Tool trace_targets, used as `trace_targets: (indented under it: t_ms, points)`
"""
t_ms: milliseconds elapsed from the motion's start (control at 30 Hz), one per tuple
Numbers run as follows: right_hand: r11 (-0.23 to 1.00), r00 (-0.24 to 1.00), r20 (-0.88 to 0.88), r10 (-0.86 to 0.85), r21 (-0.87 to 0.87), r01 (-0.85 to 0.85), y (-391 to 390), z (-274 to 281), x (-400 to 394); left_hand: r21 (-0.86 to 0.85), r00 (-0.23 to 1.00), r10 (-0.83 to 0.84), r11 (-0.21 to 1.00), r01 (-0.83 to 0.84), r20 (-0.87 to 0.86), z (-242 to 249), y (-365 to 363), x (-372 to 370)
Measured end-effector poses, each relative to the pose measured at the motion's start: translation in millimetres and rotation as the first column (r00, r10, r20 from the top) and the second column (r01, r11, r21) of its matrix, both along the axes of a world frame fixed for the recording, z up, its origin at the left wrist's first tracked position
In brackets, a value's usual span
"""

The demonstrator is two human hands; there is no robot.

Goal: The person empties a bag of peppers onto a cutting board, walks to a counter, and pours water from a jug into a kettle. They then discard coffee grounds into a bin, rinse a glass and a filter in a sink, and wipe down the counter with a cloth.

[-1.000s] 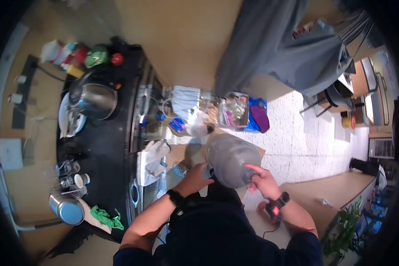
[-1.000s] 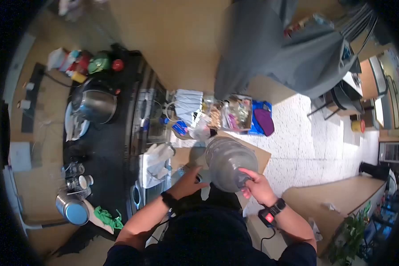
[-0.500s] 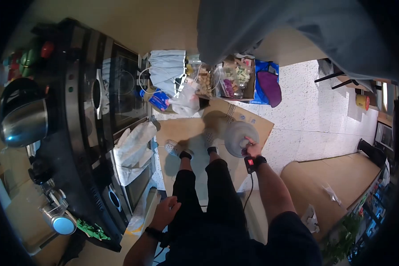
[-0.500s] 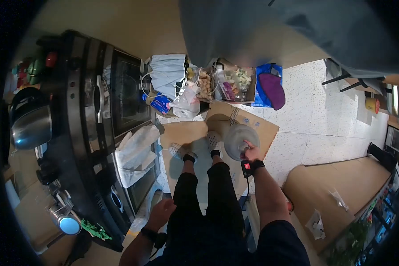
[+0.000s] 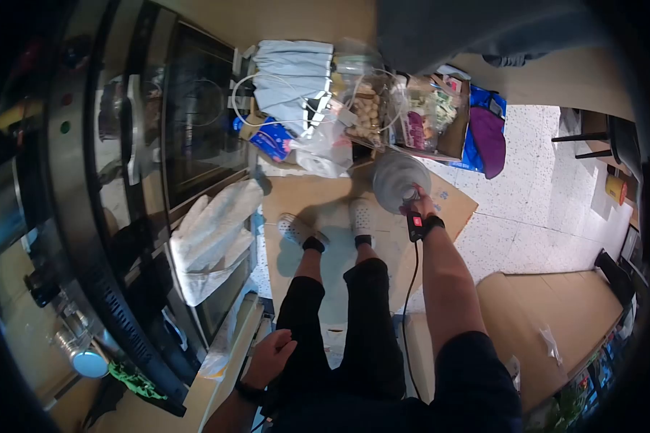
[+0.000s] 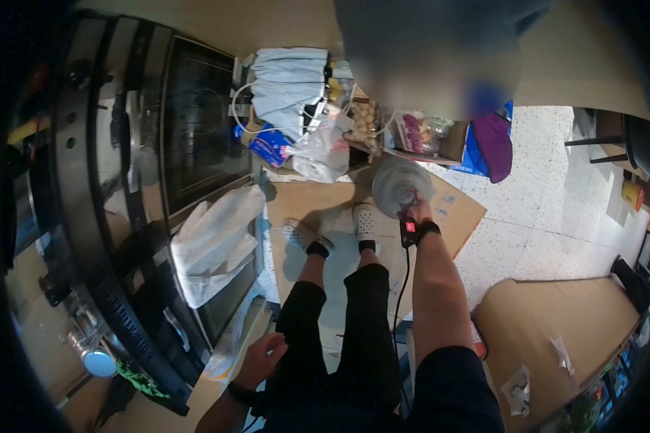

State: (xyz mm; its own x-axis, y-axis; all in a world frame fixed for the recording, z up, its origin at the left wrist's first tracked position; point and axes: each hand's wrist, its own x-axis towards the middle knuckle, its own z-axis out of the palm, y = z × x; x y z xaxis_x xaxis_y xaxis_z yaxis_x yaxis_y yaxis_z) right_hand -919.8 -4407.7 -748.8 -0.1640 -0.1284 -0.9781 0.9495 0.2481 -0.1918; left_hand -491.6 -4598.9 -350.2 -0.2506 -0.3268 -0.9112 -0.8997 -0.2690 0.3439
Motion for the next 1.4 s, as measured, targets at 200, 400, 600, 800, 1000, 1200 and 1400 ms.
trace_targets:
  t_ms: [200, 400, 600, 800, 1000, 1200, 1400]
  points:
    - [0.344, 0.058, -0.566, 0.822, 0.414, -0.843, -32.6, 131.6, -12.0, -0.181, 0.987, -0.075, 0.982, 0.048, -0.143, 51.3, -11.0, -22.9]
    - [0.056, -0.079, -0.432, 0.898, 0.292, -0.955, -28.2, 351.0, -39.3, -0.424, 0.947, -0.031, 0.898, -0.115, -0.321, 161.6, -25.2, -27.7]
    - [-0.341, -0.569, -0.338, 0.749, 0.54, -0.77, -55.4, 509.3, -76.1, -0.651, 0.874, 0.122, 0.62, -0.437, -0.471, 242.5, -78.6, 32.8]
    - [-0.015, -0.549, -0.601, 0.581, 0.666, -0.745, -114.9, 571.0, -56.3, -0.733, 0.751, 0.366, 0.221, -0.643, -0.549, 269.8, -179.0, 146.1]
    - [0.11, -0.326, -0.742, 0.585, 0.471, -0.875, -212.9, 609.0, 66.5, -0.936, 0.902, 0.265, -0.013, -0.351, -0.342, 273.4, -307.5, 217.8]
    - [-0.05, -0.553, -0.754, 0.354, 0.575, -0.817, -312.6, 679.2, 187.5, -0.947, 0.946, 0.311, 0.267, -0.178, -0.09, 264.2, -402.5, 219.8]
    - [-0.023, -0.467, -0.842, 0.27, 0.479, -0.878, -340.4, 694.5, 236.4, -0.9, 0.965, 0.262, 0.422, -0.109, 0.005, 232.9, -439.5, 228.2]
